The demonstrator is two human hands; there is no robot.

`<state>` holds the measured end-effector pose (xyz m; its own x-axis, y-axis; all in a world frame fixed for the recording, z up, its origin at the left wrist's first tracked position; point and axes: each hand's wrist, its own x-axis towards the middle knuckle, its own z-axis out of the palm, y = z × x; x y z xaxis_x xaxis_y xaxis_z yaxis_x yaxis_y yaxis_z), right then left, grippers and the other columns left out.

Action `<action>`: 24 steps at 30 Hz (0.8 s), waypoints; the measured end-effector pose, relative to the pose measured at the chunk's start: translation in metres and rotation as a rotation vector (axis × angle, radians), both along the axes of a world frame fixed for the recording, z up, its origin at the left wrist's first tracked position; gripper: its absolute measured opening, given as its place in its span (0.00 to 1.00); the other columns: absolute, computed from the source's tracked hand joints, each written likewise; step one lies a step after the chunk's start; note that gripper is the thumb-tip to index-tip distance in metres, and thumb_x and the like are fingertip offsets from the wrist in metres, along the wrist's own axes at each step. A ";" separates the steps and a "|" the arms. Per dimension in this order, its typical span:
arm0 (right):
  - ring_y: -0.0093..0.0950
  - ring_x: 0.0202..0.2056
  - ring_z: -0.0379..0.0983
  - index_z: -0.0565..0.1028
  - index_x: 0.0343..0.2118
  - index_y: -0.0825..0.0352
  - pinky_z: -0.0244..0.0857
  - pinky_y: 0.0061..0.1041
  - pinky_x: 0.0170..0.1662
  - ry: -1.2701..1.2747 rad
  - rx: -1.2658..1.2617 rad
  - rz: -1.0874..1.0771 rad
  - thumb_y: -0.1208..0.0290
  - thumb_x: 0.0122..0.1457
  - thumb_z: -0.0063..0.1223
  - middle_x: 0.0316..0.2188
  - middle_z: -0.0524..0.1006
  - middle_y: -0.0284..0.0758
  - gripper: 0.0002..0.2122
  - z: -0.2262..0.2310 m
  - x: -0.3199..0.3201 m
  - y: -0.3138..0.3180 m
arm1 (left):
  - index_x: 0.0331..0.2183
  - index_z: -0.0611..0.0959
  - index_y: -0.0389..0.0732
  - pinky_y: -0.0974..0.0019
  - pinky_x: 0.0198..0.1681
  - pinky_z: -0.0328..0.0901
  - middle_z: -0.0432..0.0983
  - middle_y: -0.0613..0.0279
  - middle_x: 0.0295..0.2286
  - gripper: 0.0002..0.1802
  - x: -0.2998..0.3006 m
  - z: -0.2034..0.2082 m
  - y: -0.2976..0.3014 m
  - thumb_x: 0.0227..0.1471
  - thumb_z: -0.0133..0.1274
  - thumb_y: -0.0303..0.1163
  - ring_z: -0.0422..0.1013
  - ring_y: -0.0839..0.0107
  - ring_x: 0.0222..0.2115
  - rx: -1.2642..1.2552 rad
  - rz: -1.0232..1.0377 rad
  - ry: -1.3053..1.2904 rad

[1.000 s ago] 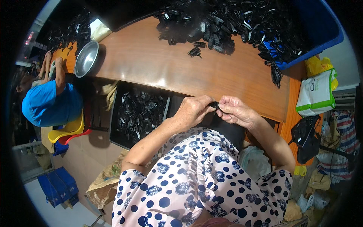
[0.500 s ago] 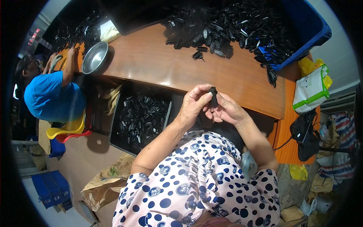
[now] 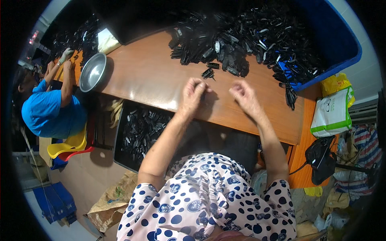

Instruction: The person repeatedly picks up small black plastic parts from a pile on the table, snaps the components together by hand, and places the assembled pieces onto the tabletop.

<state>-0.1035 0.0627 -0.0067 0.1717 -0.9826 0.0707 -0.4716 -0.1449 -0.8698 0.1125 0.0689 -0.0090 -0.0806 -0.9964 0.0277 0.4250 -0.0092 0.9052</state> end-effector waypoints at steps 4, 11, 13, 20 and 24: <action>0.38 0.34 0.71 0.70 0.41 0.69 0.68 0.32 0.35 0.411 -0.305 -0.223 0.71 0.54 0.53 0.34 0.71 0.41 0.12 0.020 -0.047 -0.042 | 0.35 0.73 0.37 0.70 0.30 0.63 0.71 0.64 0.27 0.06 0.016 -0.014 -0.054 0.56 0.48 0.30 0.67 0.73 0.27 -0.271 0.075 -0.753; 0.42 0.38 0.70 0.67 0.38 0.67 0.69 0.38 0.37 1.083 -0.323 -0.363 0.71 0.53 0.54 0.36 0.68 0.42 0.12 0.045 -0.131 -0.020 | 0.38 0.76 0.37 0.52 0.37 0.66 0.75 0.46 0.34 0.14 0.022 0.003 -0.083 0.47 0.56 0.32 0.72 0.48 0.35 -0.381 -0.111 -1.397; 0.44 0.36 0.72 0.67 0.39 0.67 0.69 0.39 0.37 1.147 -0.139 -0.381 0.70 0.54 0.53 0.35 0.69 0.45 0.12 0.046 -0.147 -0.004 | 0.36 0.76 0.37 0.50 0.37 0.66 0.76 0.43 0.32 0.13 0.023 -0.001 -0.088 0.47 0.54 0.30 0.72 0.45 0.33 -0.401 -0.129 -1.410; 0.46 0.34 0.74 0.68 0.42 0.69 0.68 0.40 0.36 1.027 -0.117 -0.387 0.69 0.56 0.52 0.34 0.73 0.48 0.13 0.018 -0.164 0.008 | 0.35 0.78 0.35 0.53 0.37 0.67 0.76 0.50 0.25 0.11 0.016 0.001 -0.086 0.48 0.54 0.29 0.73 0.48 0.33 -0.424 -0.074 -1.358; 0.44 0.34 0.73 0.71 0.39 0.70 0.66 0.34 0.36 0.388 -0.200 -0.236 0.70 0.55 0.53 0.30 0.74 0.46 0.11 0.015 -0.147 -0.011 | 0.36 0.77 0.36 0.63 0.32 0.68 0.77 0.56 0.24 0.12 0.014 -0.010 -0.072 0.50 0.55 0.31 0.74 0.64 0.28 -0.094 -0.132 -0.920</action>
<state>-0.2508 0.0515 0.0081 -0.0023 -0.9715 0.2370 -0.7951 -0.1419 -0.5896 0.1266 -0.0030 -0.0194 -0.2232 -0.9745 -0.0230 -0.4586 0.0842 0.8846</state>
